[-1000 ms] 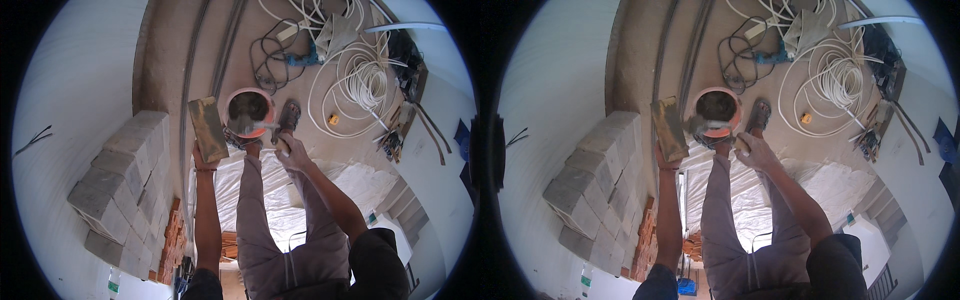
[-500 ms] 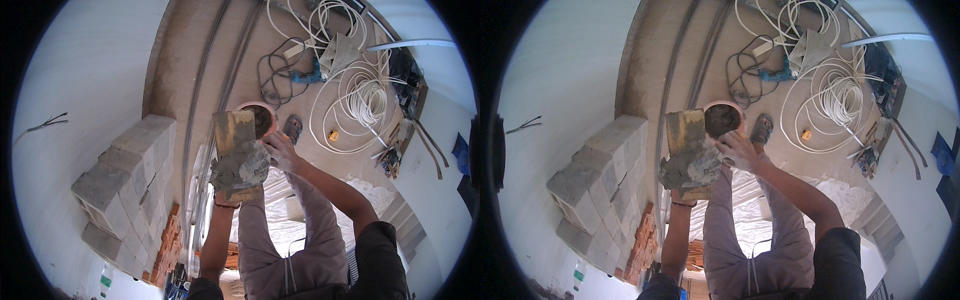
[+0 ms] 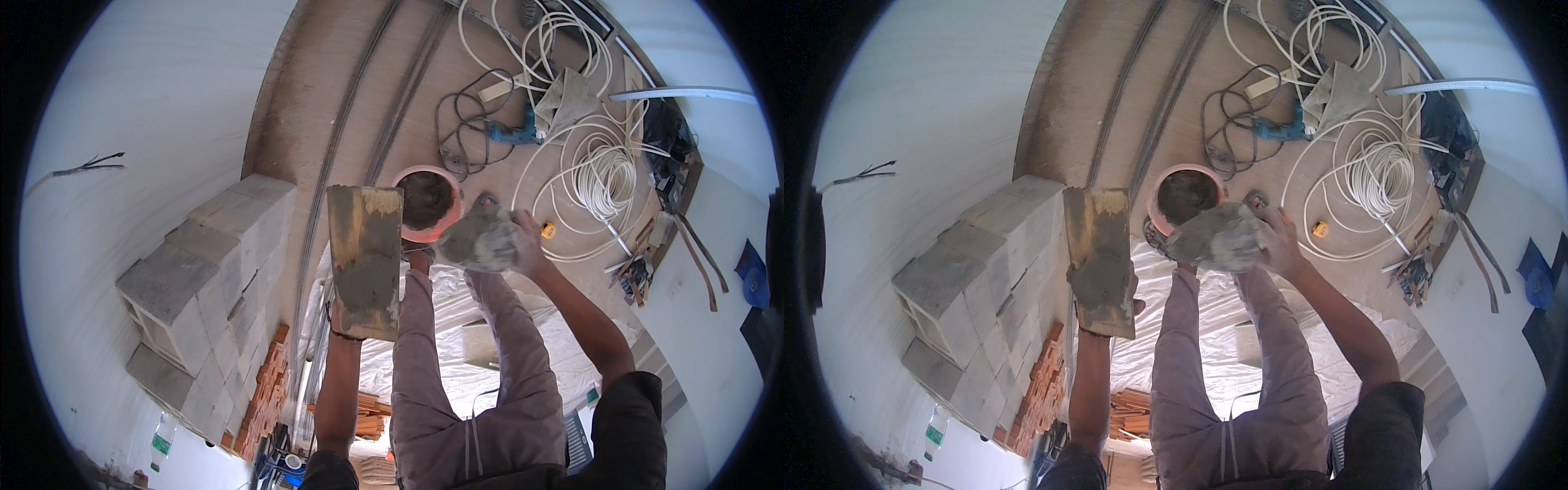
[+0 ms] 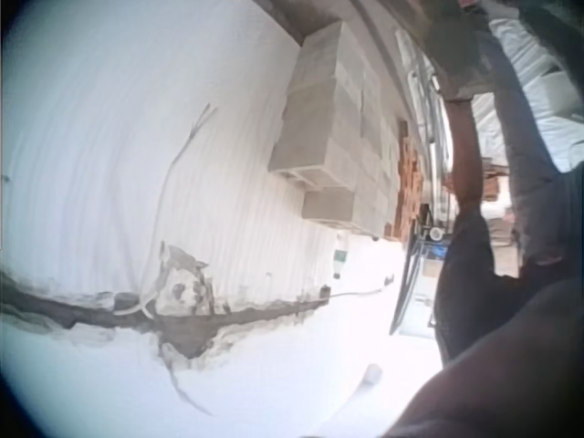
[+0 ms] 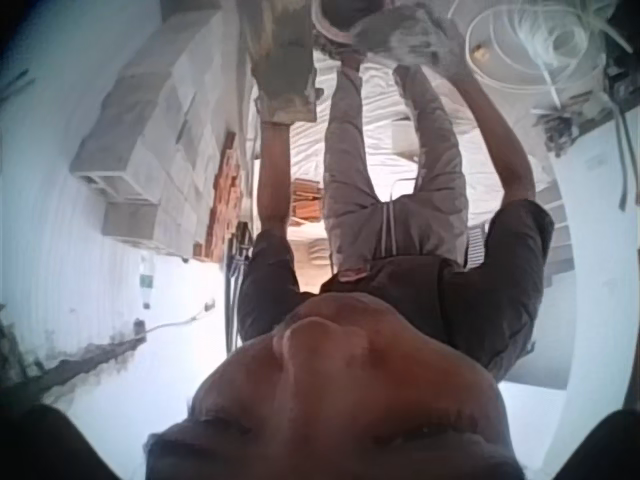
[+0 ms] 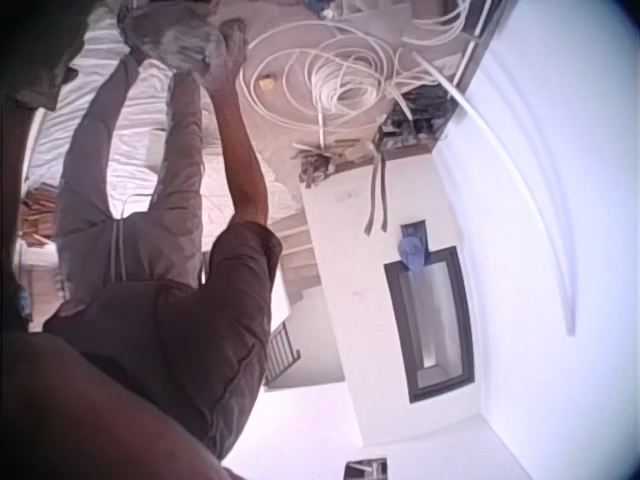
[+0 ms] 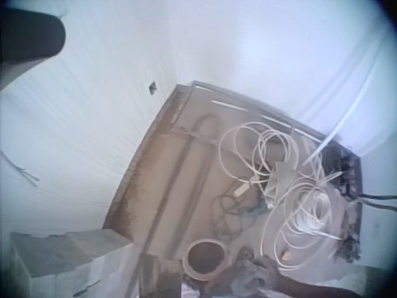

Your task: The person applies plaster to a crack in a wall using a trowel and a putty knife, then uses a damp brush and a small wooden block to smooth and level the surface.

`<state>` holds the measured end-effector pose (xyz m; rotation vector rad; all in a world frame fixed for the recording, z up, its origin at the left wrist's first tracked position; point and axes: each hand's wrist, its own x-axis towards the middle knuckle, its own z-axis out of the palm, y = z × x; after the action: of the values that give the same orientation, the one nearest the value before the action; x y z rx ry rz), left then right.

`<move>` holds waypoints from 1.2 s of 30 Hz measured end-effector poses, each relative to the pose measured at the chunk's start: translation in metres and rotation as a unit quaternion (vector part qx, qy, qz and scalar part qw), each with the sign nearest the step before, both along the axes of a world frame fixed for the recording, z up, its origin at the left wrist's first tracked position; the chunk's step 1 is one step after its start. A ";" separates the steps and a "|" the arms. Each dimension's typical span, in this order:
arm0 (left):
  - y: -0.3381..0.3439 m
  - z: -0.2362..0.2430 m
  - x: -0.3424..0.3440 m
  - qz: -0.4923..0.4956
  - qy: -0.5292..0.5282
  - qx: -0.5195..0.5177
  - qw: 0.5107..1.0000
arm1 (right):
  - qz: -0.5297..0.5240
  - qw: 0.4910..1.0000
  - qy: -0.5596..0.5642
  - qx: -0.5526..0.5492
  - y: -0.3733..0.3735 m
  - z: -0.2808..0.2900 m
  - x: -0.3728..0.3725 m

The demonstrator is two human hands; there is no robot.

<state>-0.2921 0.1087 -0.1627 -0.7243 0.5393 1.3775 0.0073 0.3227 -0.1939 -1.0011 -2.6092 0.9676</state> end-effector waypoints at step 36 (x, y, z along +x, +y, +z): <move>-0.007 0.065 -0.047 -0.091 0.190 0.024 0.977 | -0.126 0.718 0.129 -0.672 -0.042 -0.003 -0.098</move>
<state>-0.3387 0.1013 -0.0980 -0.3604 0.8498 1.3576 -0.0907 0.2803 -0.1967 -1.1754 -1.1273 2.7005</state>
